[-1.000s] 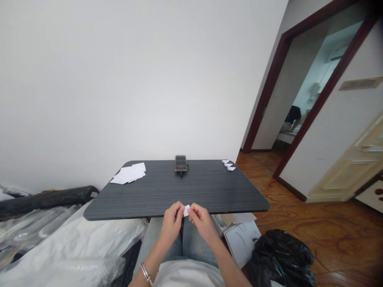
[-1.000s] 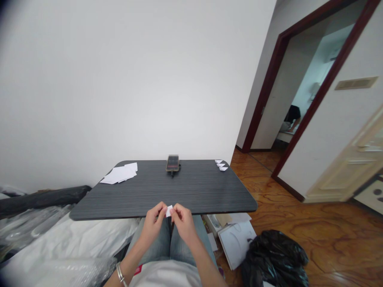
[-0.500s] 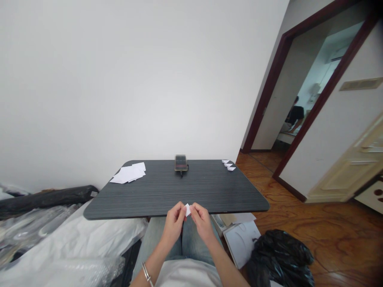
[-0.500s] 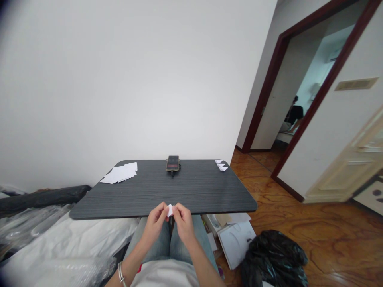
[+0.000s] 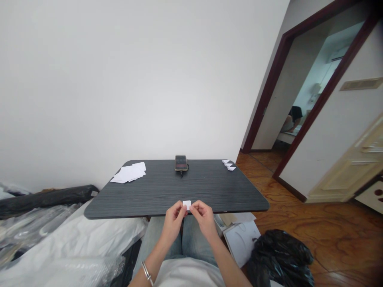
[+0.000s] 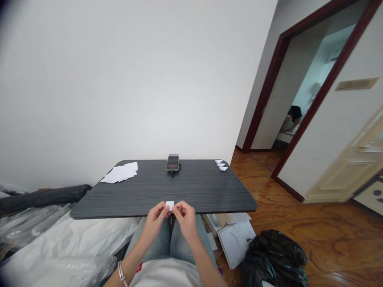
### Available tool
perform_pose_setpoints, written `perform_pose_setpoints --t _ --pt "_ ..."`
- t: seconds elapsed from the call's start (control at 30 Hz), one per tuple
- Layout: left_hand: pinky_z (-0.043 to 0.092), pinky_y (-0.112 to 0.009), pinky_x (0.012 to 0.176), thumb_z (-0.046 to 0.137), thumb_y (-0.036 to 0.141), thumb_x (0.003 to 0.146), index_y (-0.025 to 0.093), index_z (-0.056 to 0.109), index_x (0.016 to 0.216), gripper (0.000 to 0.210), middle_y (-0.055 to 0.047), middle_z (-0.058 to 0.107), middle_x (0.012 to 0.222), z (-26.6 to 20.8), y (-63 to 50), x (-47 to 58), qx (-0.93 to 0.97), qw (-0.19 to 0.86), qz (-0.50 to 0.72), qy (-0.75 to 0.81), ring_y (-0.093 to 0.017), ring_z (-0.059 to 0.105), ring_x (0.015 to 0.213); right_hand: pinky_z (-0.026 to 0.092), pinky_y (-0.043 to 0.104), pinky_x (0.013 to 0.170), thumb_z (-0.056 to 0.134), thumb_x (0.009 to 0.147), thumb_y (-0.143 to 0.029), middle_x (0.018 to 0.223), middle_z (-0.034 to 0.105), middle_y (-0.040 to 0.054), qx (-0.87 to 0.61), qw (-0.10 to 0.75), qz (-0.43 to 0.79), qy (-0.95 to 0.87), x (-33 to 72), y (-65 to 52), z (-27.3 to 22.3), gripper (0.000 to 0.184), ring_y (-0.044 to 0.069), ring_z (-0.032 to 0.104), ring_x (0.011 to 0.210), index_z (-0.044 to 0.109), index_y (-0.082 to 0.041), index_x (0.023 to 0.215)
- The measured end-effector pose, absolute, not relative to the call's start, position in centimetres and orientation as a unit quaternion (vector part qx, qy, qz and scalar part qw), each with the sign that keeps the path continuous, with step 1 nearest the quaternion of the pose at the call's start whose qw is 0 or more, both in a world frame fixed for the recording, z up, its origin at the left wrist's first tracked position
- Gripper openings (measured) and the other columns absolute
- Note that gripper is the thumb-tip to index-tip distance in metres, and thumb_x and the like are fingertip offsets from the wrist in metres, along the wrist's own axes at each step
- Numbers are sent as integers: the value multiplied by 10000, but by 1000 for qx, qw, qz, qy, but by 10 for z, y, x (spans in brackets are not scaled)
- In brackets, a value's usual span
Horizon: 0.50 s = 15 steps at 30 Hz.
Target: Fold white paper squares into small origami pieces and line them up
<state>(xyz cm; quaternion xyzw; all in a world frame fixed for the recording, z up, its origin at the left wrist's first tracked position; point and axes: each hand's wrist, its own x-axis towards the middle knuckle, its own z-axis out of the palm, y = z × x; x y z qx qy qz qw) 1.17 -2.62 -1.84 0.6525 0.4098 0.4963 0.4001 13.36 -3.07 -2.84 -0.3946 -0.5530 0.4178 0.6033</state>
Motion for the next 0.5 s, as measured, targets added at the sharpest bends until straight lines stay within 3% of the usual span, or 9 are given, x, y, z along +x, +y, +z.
perform_pose_setpoints --t 0.27,0.4,0.5 --pt "377 -213 542 447 378 816 129 576 691 307 -7 541 596 -23 -26 12 683 420 445 400 -129 488 582 377 216 461 565 747 -339 522 540 -25 -397 629 417 -522 137 -28 -27 216 110 484 472 545 -170 615" --pt "405 -216 565 520 323 783 153 603 888 217 -36 603 787 -18 -27 9 672 370 488 417 -130 526 637 286 189 360 570 748 -363 463 465 -57 -416 619 415 -521 139 -28 -30 237 65 384 353 531 -169 618" --pt "418 -219 583 552 284 764 165 630 838 160 -50 593 845 -14 -26 5 675 332 516 410 -147 550 719 308 187 361 577 747 -359 475 521 -38 -416 614 430 -515 140 -29 -29 222 78 452 361 545 -166 643"
